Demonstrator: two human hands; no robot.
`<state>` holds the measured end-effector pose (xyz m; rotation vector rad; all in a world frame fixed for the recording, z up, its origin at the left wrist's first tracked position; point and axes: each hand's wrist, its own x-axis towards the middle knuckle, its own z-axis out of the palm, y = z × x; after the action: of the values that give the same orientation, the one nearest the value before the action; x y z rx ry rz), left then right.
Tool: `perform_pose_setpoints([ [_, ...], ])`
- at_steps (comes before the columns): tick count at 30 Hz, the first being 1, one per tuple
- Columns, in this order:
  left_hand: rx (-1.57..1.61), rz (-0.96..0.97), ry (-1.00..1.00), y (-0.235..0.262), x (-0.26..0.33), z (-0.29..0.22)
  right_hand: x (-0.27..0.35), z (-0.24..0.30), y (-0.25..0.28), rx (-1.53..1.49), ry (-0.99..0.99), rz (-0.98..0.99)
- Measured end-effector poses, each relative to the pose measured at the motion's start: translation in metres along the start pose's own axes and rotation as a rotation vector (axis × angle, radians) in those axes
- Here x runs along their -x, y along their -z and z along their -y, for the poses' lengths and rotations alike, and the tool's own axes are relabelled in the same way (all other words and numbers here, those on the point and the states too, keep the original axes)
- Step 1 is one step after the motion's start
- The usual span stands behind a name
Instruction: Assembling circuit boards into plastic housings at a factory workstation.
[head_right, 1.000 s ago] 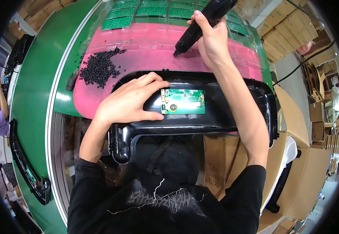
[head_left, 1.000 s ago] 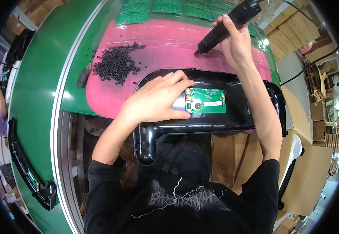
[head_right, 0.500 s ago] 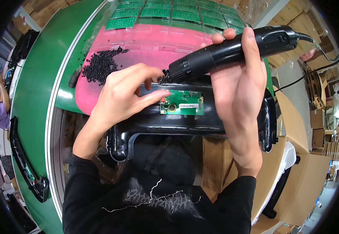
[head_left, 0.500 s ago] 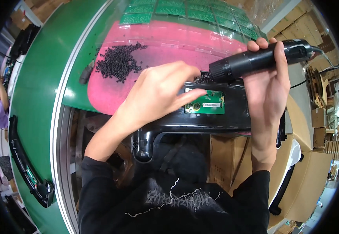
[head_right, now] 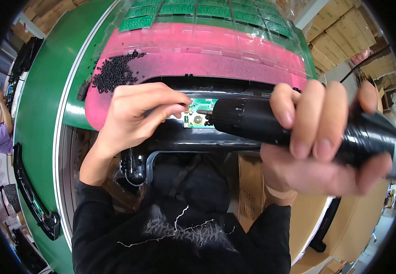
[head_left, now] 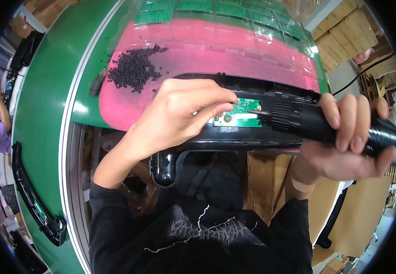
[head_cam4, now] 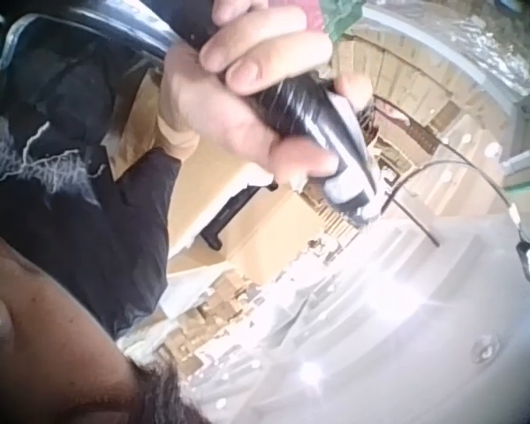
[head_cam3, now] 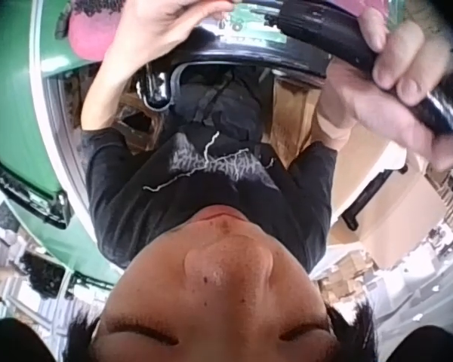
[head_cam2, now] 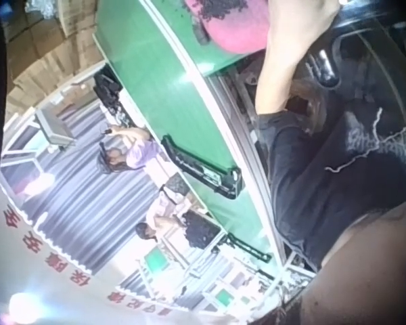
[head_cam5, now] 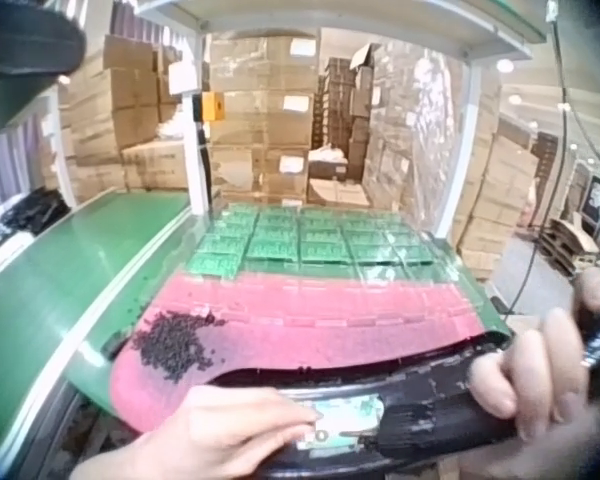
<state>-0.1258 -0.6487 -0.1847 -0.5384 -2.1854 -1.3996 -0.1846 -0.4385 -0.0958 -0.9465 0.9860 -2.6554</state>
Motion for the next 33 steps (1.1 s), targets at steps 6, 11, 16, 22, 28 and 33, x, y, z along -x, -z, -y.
perform_pose_setpoints([
  [6,-0.033,0.121,-0.014,0.004,0.003,0.002,0.004,-0.007,-0.01,0.093,0.074,0.05],
  [11,0.048,0.146,-0.105,0.004,0.001,0.007,0.005,-0.015,-0.008,0.17,0.076,0.099],
  [16,0.223,0.196,0.019,0.006,0.002,0.012,0.008,-0.016,-0.003,0.151,0.098,0.082],
  [22,0.629,0.373,0.496,0.011,-0.01,0.011,-0.001,-0.022,0.004,0.133,0.093,0.145],
  [28,0.097,0.29,0.244,0.002,-0.014,0.05,-0.02,-0.025,0.048,0.289,-0.045,0.154],
  [33,0.163,0.358,0.097,-0.008,-0.016,0.058,-0.017,-0.033,0.082,0.457,-0.151,0.042],
])
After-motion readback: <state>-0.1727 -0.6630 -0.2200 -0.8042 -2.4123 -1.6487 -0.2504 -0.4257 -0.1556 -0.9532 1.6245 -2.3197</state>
